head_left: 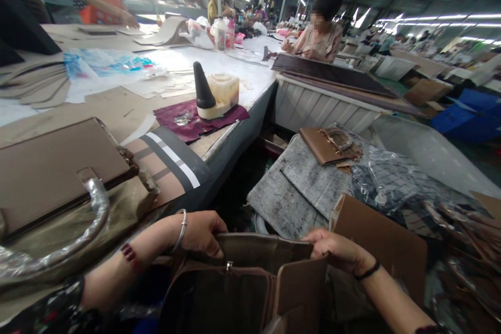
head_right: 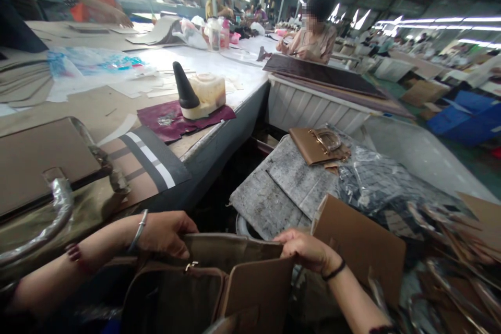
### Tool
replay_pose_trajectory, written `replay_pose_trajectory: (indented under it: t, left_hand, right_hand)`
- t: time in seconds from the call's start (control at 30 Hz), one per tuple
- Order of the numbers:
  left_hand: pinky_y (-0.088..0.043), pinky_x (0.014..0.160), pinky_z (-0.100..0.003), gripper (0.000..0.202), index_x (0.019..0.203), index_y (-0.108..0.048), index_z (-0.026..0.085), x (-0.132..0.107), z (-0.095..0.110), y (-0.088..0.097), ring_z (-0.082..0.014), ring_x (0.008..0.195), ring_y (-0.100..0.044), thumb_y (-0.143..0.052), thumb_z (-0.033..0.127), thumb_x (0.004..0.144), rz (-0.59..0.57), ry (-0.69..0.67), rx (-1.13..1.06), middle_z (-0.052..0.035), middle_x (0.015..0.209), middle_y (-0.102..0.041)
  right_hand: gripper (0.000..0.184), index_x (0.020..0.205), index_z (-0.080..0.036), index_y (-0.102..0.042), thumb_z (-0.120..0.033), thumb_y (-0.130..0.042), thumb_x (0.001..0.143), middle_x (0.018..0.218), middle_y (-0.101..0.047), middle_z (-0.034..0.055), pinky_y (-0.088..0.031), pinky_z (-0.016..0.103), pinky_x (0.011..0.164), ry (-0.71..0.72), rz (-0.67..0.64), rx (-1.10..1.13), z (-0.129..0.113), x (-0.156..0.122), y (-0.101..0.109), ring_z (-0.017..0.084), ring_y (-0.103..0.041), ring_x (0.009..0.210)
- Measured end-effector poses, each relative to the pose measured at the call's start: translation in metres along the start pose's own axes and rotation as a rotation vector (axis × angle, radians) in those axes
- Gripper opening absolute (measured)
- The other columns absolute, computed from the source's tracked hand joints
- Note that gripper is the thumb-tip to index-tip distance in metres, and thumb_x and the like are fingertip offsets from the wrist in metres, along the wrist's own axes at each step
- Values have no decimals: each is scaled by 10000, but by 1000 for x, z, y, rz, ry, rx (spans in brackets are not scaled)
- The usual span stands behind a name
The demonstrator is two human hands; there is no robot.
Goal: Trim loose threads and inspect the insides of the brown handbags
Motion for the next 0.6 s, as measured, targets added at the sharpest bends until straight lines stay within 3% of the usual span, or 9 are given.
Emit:
replay_pose_trajectory:
  t: [0.17, 0.27, 0.37, 0.5, 0.57, 0.6]
  left_hand:
    - [-448, 575, -228, 316, 735, -639, 114, -17, -20, -1, -160, 633, -574, -616, 386, 576, 156, -61, -193, -15, 665, -642]
    - [-416, 528, -218, 371, 692, -602, 115, -22, -10, -5, -143, 583, -540, -574, 471, 590, 267, -104, -168, -12, 621, -607]
    - [-352, 459, -204, 337, 636, -588, 135, -32, 30, -6, -126, 524, -494, -503, 461, 649, 424, -138, 96, 6, 548, -552]
    - [-365, 524, -225, 192, 576, -606, 173, -49, 109, -15, -155, 584, -528, -515, 324, 654, 590, -201, 623, -4, 537, -548]
    - [-401, 605, -272, 140, 528, -600, 173, -47, 140, -22, -207, 666, -559, -562, 284, 605, 605, -234, 780, -30, 552, -556]
    - [-412, 662, -296, 100, 516, -598, 170, -40, 151, -25, -238, 743, -566, -597, 252, 573, 554, -255, 774, -42, 577, -568]
  right_hand:
    - [256, 663, -58, -670, -93, -478, 497, 593, -641, 54, -349, 176, 454, 86, -17, 13, -5, -11, -7, 95, -524, 481]
    - [252, 686, -58, -667, -95, -489, 513, 635, -648, 59, -371, 180, 477, 132, -16, -8, -13, -22, -7, 106, -544, 516]
    - [223, 739, -82, -658, -115, -541, 552, 704, -654, 59, -421, 214, 571, 201, 39, 7, -12, -39, -6, 134, -579, 608]
    - [389, 966, -127, -613, -190, -649, 584, 764, -653, 56, -447, 303, 701, 313, 118, 161, 13, -53, -18, 175, -612, 694]
    - [459, 1014, -130, -589, -251, -694, 583, 785, -652, 63, -449, 334, 721, 341, 169, 212, 30, -51, -29, 189, -617, 706]
    - [460, 1015, -126, -587, -288, -698, 600, 794, -652, 68, -450, 343, 728, 346, 199, 221, 38, -47, -36, 191, -617, 709]
Point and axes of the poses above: each hand's wrist, its own x-axis towards the middle knuckle, its own y-axis out of the back of the hand, z = x × y, the point moved 2 cm from there along x, towards the middle knuckle
